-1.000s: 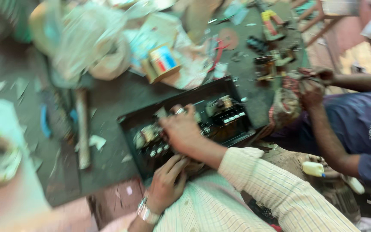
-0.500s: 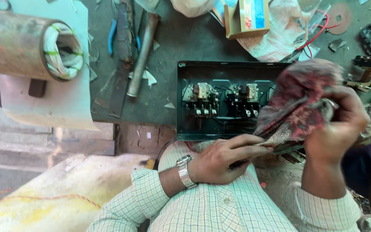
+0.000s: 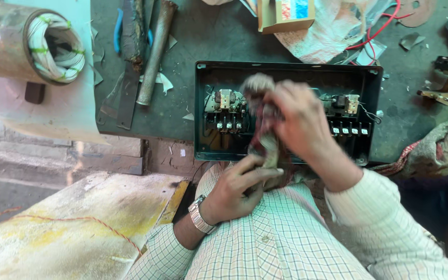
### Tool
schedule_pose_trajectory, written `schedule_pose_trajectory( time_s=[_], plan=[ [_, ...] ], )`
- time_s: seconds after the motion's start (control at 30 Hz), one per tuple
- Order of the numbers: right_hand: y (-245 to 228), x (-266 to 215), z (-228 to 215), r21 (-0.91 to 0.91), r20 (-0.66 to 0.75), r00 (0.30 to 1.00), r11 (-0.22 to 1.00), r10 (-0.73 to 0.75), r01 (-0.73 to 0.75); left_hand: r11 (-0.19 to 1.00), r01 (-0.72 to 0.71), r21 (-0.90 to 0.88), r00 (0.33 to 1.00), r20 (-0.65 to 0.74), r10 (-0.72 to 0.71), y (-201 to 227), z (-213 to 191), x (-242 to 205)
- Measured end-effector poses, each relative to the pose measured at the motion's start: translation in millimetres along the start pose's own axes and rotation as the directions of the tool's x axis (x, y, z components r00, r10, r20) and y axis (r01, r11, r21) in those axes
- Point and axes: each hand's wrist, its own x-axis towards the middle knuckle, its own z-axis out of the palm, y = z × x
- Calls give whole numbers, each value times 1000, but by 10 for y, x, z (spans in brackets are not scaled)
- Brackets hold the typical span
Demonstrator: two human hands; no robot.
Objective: The person wipes the interior of an open electrical box with a cloth, cleaning around the contacts and terminals. They handle the box and a small metal component, wiping them with the cloth.
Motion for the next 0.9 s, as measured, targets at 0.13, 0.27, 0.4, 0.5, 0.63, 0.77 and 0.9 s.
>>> schedule_pose_trajectory(
  time_s=[0.13, 0.27, 0.4, 0.5, 0.63, 0.77, 0.9],
  plan=[
    [159, 262, 56, -152, -37, 999, 988, -36, 30, 1000, -4, -6, 989, -147, 3, -37, 35, -3],
    [228, 350, 233, -117, 193, 973, 981, -130, 154, 997, -51, 65, 982, -181, 62, -70, 113, -2],
    [384, 565, 378, 36, 535, 843, 998, -55, 43, 998, -50, 36, 988, -145, 54, -126, 135, 13],
    [510, 746, 465, 25, 729, 682, 993, 62, -116, 998, -56, 24, 988, -142, 59, -151, 132, 2],
    [559, 887, 530, 40, 804, 594, 995, 20, -87, 999, -50, 16, 990, -132, 51, -169, 89, 50],
    [523, 834, 496, 5, 811, 584, 997, 43, -82, 997, -82, 8, 984, -156, 82, -178, 59, 36],
    [535, 792, 388, -147, 755, 655, 983, 42, 106, 996, -94, -12, 982, -166, 90, -195, 22, 50]
  ],
)
